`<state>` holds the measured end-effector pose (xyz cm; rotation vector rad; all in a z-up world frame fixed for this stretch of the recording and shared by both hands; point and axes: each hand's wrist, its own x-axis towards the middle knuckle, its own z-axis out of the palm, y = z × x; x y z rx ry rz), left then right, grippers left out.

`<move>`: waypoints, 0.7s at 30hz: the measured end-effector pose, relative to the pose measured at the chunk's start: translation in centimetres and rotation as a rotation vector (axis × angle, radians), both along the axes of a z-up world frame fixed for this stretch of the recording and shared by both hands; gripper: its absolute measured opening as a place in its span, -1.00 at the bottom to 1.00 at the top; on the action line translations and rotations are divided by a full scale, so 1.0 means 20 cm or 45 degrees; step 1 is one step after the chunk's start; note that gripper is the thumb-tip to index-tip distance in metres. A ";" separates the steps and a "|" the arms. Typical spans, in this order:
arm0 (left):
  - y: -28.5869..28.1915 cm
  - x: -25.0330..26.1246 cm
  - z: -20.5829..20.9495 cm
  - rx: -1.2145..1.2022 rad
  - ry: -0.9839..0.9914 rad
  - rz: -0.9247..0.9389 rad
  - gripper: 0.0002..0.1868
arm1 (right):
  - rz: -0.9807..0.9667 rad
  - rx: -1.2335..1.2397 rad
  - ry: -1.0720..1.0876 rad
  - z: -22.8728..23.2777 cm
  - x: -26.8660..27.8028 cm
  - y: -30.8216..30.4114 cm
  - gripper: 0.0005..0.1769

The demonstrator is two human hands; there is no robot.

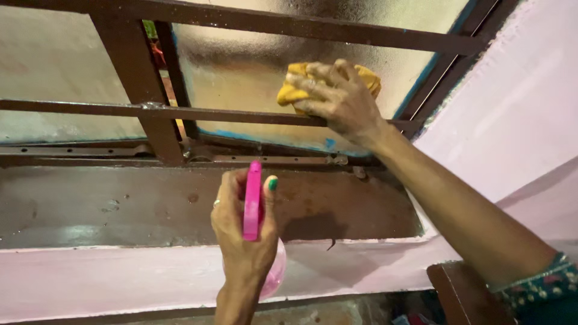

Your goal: The person cleans the window by holding a spray bottle and wiping the window glass panes with a cloth.

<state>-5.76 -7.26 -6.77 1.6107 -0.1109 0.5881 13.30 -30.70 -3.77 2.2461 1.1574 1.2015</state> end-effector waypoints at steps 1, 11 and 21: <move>0.01 0.00 -0.01 -0.003 0.001 0.001 -0.81 | 0.001 -0.003 0.001 0.02 0.01 0.01 -0.89; 0.17 0.02 0.02 -0.012 0.007 0.144 -0.79 | 0.080 0.043 0.013 0.09 0.07 0.27 -0.78; 0.30 0.04 0.02 0.006 0.096 0.199 -0.79 | 0.029 -0.183 0.168 0.07 0.20 0.49 -0.72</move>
